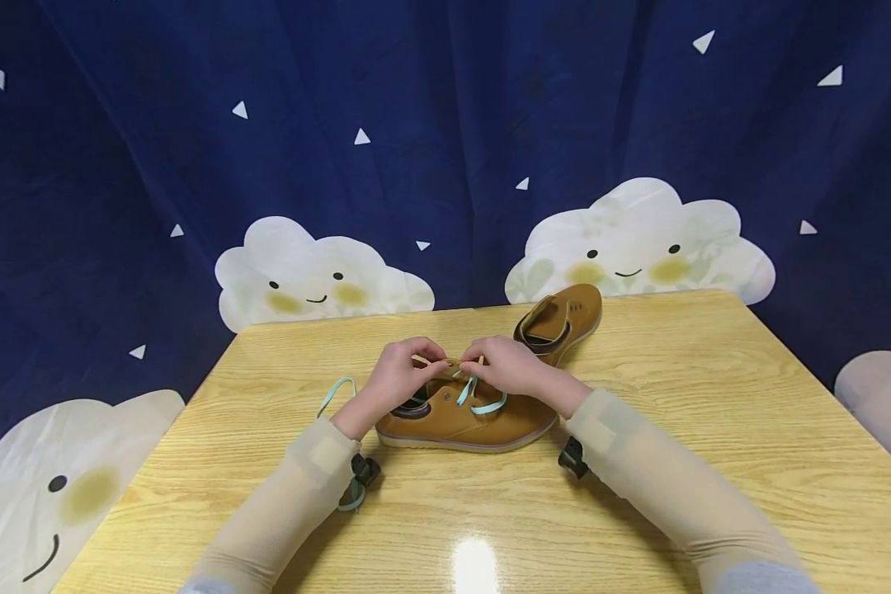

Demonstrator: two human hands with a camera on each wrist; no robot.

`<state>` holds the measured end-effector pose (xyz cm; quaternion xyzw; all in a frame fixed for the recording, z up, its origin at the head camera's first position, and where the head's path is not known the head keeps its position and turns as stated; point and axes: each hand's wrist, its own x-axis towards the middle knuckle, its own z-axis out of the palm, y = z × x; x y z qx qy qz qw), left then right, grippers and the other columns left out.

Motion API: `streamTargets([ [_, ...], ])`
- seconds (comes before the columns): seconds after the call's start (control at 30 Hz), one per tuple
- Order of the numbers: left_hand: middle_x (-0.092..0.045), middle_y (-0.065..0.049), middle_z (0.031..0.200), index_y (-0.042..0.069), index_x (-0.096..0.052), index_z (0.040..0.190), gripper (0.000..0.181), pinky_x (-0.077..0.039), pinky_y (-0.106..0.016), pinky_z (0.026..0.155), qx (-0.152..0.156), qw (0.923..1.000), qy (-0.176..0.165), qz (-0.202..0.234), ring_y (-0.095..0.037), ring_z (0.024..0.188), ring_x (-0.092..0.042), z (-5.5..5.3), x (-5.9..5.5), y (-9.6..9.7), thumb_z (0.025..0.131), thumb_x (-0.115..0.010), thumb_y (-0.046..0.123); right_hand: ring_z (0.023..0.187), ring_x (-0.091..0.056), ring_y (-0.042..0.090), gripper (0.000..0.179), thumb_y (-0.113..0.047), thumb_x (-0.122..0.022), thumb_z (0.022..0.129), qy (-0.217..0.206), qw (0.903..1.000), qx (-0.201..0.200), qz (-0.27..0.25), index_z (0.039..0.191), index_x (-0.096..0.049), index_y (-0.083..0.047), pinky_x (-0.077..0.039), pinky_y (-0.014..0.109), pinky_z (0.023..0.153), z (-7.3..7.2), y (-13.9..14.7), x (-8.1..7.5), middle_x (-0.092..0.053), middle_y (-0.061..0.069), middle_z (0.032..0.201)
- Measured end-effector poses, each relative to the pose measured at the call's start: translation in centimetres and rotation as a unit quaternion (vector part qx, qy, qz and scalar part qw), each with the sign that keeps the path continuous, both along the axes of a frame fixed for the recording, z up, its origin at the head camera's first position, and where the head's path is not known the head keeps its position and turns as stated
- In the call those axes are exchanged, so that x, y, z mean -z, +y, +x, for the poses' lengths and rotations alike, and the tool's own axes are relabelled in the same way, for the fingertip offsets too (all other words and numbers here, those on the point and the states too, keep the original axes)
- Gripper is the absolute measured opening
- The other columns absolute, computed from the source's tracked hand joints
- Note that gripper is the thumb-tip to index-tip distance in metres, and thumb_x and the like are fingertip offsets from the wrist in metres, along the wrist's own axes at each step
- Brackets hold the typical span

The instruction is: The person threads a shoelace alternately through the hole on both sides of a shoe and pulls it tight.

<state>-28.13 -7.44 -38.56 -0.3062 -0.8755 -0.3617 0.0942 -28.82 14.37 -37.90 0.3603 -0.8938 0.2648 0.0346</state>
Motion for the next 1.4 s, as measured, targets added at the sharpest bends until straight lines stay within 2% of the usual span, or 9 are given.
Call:
streamTargets([
  [0.1,-0.064,0.001,0.087,0.009,-0.069,0.090,0.003,-0.051,-0.020,0.067,-0.007,0.9996,0.022,0.017,-0.012,0.080,-0.061,0.09,0.07,-0.07,0.090,-0.071,0.011,0.066,-0.051,0.009,0.015,-0.016,-0.060,0.098,-0.025,0.9995,0.004,-0.019,0.094,-0.074,-0.010,-0.043,0.029,0.063,-0.12,0.01,0.08,-0.063,-0.006,0.081],
  [0.2,-0.062,0.003,0.082,0.010,-0.070,0.086,0.004,-0.048,-0.021,0.062,-0.001,0.9989,0.046,0.011,-0.010,0.072,-0.057,0.05,0.15,-0.07,0.088,-0.074,0.011,0.060,-0.050,0.009,0.016,-0.014,-0.060,0.098,-0.057,0.9976,0.011,-0.039,0.093,-0.073,-0.007,-0.042,0.029,0.060,-0.18,-0.06,0.17,-0.058,-0.005,0.070],
  [0.37,-0.063,0.006,0.076,0.012,-0.073,0.082,0.005,-0.045,-0.021,0.058,0.012,0.9991,0.036,-0.018,-0.005,0.064,-0.054,0.03,0.17,0.02,0.087,-0.076,0.014,0.055,-0.049,0.010,0.017,-0.012,-0.059,0.097,-0.084,0.9941,0.018,-0.066,0.089,-0.071,-0.005,-0.041,0.027,0.055,-0.17,-0.21,0.32,-0.052,-0.005,0.061],
  [0.53,-0.064,0.007,0.075,0.013,-0.075,0.084,0.007,-0.046,-0.020,0.060,0.004,0.9980,0.037,-0.052,-0.003,0.063,-0.055,0.07,0.16,0.19,0.086,-0.076,0.020,0.055,-0.050,0.010,0.017,-0.012,-0.059,0.097,-0.093,0.9925,0.020,-0.077,0.088,-0.072,-0.006,-0.041,0.027,0.055,-0.19,-0.27,0.46,-0.053,-0.004,0.061],
  [0.7,-0.062,0.010,0.073,0.016,-0.077,0.085,0.010,-0.045,-0.020,0.057,-0.003,0.9934,0.046,-0.105,-0.002,0.061,-0.054,0.13,0.09,0.44,0.088,-0.075,0.025,0.055,-0.050,0.011,0.017,-0.012,-0.059,0.098,-0.096,0.9923,0.021,-0.075,0.089,-0.073,-0.006,-0.042,0.028,0.055,-0.32,-0.23,0.58,-0.053,-0.003,0.061],
  [0.8,-0.064,0.010,0.073,0.017,-0.077,0.084,0.010,-0.045,-0.021,0.057,-0.006,0.9910,0.051,-0.123,-0.002,0.062,-0.055,0.18,0.06,0.54,0.089,-0.074,0.026,0.055,-0.050,0.011,0.017,-0.013,-0.060,0.098,-0.099,0.9919,0.020,-0.077,0.088,-0.072,-0.006,-0.042,0.028,0.056,-0.32,-0.22,0.60,-0.053,-0.003,0.062],
  [1.07,-0.066,0.009,0.076,0.017,-0.077,0.084,0.009,-0.047,-0.022,0.061,-0.008,0.9895,0.071,-0.126,-0.004,0.066,-0.060,0.12,0.05,0.72,0.089,-0.073,0.022,0.055,-0.051,0.011,0.017,-0.015,-0.061,0.097,-0.090,0.9932,0.029,-0.068,0.088,-0.074,-0.008,-0.043,0.029,0.057,-0.11,-0.11,0.32,-0.054,-0.004,0.064],
  [1.23,-0.066,0.009,0.076,0.016,-0.076,0.082,0.008,-0.046,-0.021,0.059,0.001,0.9908,0.075,-0.113,-0.002,0.064,-0.058,0.04,0.07,0.54,0.089,-0.073,0.020,0.055,-0.051,0.011,0.016,-0.016,-0.062,0.096,-0.080,0.9940,0.032,-0.068,0.088,-0.074,-0.009,-0.042,0.028,0.056,-0.11,0.00,0.33,-0.055,-0.005,0.066],
  [1.4,-0.064,0.009,0.075,0.016,-0.075,0.082,0.007,-0.045,-0.022,0.058,0.007,0.9908,0.072,-0.114,-0.003,0.062,-0.055,0.40,-0.19,0.13,0.089,-0.073,0.019,0.055,-0.052,0.010,0.017,-0.017,-0.063,0.096,-0.081,0.9939,0.032,-0.068,0.089,-0.075,-0.009,-0.043,0.028,0.057,-0.06,-0.11,0.53,-0.056,-0.005,0.068],
])
